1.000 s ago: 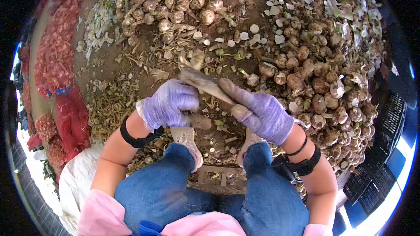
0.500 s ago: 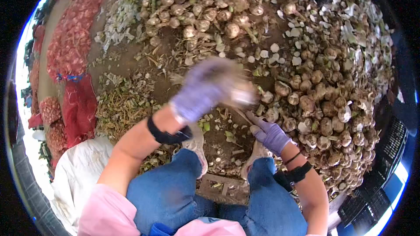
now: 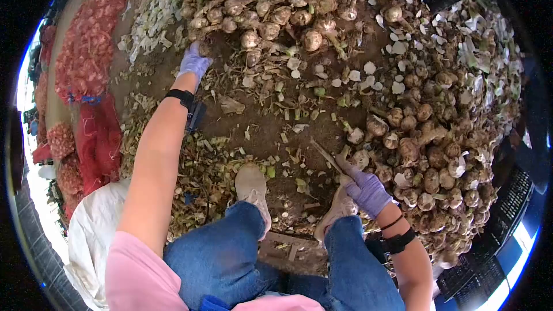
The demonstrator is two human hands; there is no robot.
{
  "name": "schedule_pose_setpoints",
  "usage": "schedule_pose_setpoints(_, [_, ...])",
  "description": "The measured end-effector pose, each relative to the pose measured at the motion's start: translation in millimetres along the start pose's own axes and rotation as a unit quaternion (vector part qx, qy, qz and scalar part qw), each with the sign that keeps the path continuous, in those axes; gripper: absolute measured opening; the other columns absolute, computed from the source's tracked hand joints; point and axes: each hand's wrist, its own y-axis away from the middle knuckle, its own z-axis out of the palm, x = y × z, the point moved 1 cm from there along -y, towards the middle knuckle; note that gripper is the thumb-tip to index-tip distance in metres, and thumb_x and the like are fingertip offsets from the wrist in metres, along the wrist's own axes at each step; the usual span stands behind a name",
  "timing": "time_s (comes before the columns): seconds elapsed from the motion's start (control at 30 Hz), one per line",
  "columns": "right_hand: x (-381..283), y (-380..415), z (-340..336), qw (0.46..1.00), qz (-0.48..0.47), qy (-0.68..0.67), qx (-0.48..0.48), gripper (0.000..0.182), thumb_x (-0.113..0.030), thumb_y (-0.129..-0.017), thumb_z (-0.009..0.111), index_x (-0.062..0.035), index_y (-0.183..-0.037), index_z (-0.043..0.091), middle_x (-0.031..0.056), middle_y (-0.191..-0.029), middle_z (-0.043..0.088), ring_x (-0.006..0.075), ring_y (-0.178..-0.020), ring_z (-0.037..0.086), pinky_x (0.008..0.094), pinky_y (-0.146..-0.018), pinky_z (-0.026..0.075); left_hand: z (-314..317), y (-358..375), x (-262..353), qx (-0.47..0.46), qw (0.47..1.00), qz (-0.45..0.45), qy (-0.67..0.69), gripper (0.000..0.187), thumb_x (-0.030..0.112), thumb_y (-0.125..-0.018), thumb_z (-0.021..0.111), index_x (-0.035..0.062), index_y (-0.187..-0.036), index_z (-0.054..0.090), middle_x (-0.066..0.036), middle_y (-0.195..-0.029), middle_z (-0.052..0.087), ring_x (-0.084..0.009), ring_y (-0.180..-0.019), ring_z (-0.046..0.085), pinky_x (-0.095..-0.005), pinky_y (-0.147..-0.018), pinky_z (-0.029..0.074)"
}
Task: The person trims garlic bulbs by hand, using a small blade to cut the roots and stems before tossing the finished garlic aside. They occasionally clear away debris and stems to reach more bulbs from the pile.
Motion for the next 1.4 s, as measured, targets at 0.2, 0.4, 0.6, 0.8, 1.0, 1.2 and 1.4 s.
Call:
schedule_pose_setpoints(0.2, [-21.0, -1.2, -9.5, 0.999, 0.037, 0.012, -0.002, 0.059, -0.039, -0.093, 0.051, -0.0160, -0.146, 0.040, 0.0257, -0.105, 0.065, 0.0397, -0.098, 0.064, 0.0400, -0.086, 0.050, 20.7, 32.8, 16.4, -0.075, 0.985, 0.114, -0.102, 0.067, 0.008, -0.077, 0.076, 0.0088, -0.135, 0.042, -0.017, -0.125, 0.054, -0.0306, -0.113, 0.057, -0.0349, -0.093, 0.051])
schedule_pose_setpoints(0.4, [-50.4, 4.2, -13.1, 0.959, -0.152, 0.187, 0.152, 0.060, -0.027, -0.087, 0.064, -0.0178, -0.143, 0.044, 0.0184, -0.084, 0.065, 0.0365, -0.074, 0.066, 0.0426, -0.063, 0.052, -31.7, 163.4, 70.4, -0.280, 0.777, 0.028, 0.563, 0.064, 0.001, -0.073, 0.079, 0.0063, -0.128, 0.046, -0.009, -0.113, 0.059, -0.0186, -0.101, 0.060, -0.0294, -0.086, 0.054])
schedule_pose_setpoints(0.6, [-110.3, 2.1, -19.0, 0.892, -0.339, 0.259, 0.151, 0.067, -0.029, -0.081, 0.069, -0.0248, -0.143, 0.044, 0.0094, -0.064, 0.050, 0.0274, -0.054, 0.056, 0.0389, -0.049, 0.046, -55.4, 217.9, 112.4, -0.481, 0.596, -0.051, 0.640, 0.043, 0.011, -0.086, 0.066, 0.0000, -0.124, 0.047, -0.010, -0.113, 0.061, -0.0181, -0.096, 0.063, -0.0308, -0.085, 0.055])
schedule_pose_setpoints(0.8, [-130.7, 2.0, -20.0, 0.877, -0.380, 0.260, 0.136, 0.071, -0.030, -0.080, 0.070, -0.0319, -0.145, 0.041, 0.0079, -0.060, 0.048, 0.0263, -0.047, 0.054, 0.0392, -0.044, 0.044, -71.9, 253.1, 130.0, -0.269, 0.789, 0.427, 0.350, 0.067, 0.033, -0.069, 0.077, 0.0027, -0.123, 0.050, -0.008, -0.108, 0.063, -0.0185, -0.098, 0.063, -0.0326, -0.088, 0.053])
schedule_pose_setpoints(1.0, [-124.1, 7.1, -13.8, 0.899, -0.370, 0.203, 0.115, 0.065, -0.027, -0.084, 0.068, -0.0332, -0.143, 0.044, 0.0085, -0.063, 0.055, 0.0243, -0.050, 0.058, 0.0356, -0.045, 0.048, -89.1, 273.0, 143.7, -0.175, 0.833, 0.483, 0.205, 0.051, 0.034, -0.074, 0.078, 0.0069, -0.112, 0.057, -0.007, -0.096, 0.065, -0.0207, -0.084, 0.063, -0.0321, -0.081, 0.053])
schedule_pose_setpoints(1.2, [-79.0, -0.9, -7.5, 0.898, -0.359, 0.165, 0.195, 0.056, -0.020, -0.088, 0.066, -0.0275, -0.141, 0.047, 0.0064, -0.069, 0.061, 0.0239, -0.056, 0.063, 0.0335, -0.049, 0.052, -39.6, 258.9, 112.3, -0.236, 0.782, 0.473, 0.332, 0.046, 0.031, -0.075, 0.078, 0.0067, -0.110, 0.059, -0.011, -0.085, 0.064, -0.0269, -0.071, 0.063, -0.0335, -0.071, 0.055])
schedule_pose_setpoints(1.4, [-17.5, 8.2, -26.2, 0.922, -0.198, 0.122, 0.308, 0.056, -0.022, -0.093, 0.060, -0.0124, -0.146, 0.041, 0.0132, -0.102, 0.069, 0.0288, -0.080, 0.068, 0.0336, -0.075, 0.054, -78.9, 271.1, 122.7, -0.309, 0.838, 0.305, 0.330, 0.059, 0.018, -0.066, 0.086, 0.0069, -0.115, 0.056, -0.007, -0.104, 0.063, -0.0168, -0.098, 0.060, -0.0334, -0.088, 0.049])
